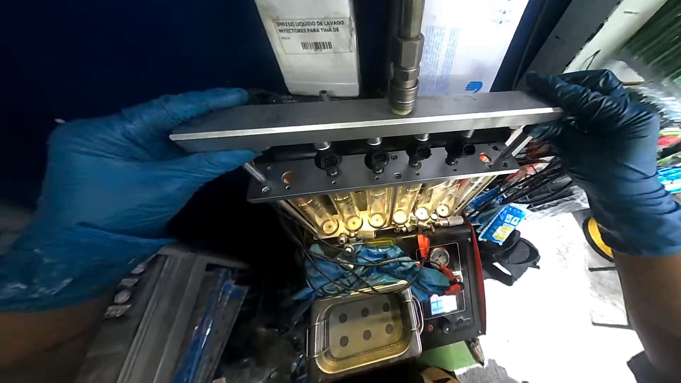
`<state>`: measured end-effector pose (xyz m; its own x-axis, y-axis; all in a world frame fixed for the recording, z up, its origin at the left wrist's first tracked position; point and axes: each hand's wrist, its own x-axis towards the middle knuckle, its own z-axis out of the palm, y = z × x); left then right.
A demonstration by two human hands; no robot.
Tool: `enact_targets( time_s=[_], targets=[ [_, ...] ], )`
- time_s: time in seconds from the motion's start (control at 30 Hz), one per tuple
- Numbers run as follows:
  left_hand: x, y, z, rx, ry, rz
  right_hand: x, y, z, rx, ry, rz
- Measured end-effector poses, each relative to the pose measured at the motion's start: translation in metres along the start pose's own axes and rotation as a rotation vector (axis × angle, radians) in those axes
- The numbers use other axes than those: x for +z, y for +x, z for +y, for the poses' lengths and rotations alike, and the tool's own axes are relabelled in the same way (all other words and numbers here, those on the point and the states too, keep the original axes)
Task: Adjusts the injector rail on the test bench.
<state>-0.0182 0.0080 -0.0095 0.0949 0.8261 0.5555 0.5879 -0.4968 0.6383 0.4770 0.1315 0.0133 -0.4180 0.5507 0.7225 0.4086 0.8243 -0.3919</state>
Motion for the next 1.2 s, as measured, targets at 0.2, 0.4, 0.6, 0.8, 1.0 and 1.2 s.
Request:
enact_targets(
  time_s=[0.2, 0.4, 0.6, 0.8, 1.0, 1.2],
  targets=[
    [0.003, -0.004, -0.005, 0.037, -0.032, 0.025, 0.003, 0.007, 0.004, 0.030, 0.056, 0.011],
    [0.003, 0.003, -0.010, 0.096, -0.043, 0.040, 0.005, 0.004, -0.032, 0.208, 0.020, 0.006],
    [0.000, 0.009, -0.005, 0.087, -0.030, 0.015, 0.008, 0.000, -0.003, 0.069, 0.091, 0.047],
    [0.007, 0.012, 0.010, -0.018, -0.089, -0.050, 0.009, 0.001, -0.002, 0.068, 0.055, 0.053],
    [0.029, 0.008, 0.050, -0.188, -0.174, 0.020, -0.005, 0.006, -0.011, 0.104, -0.085, -0.074],
    [0.042, 0.007, 0.057, -0.172, -0.163, 0.146, 0.041, -0.028, -0.077, 0.040, -0.325, 0.159]
  ],
)
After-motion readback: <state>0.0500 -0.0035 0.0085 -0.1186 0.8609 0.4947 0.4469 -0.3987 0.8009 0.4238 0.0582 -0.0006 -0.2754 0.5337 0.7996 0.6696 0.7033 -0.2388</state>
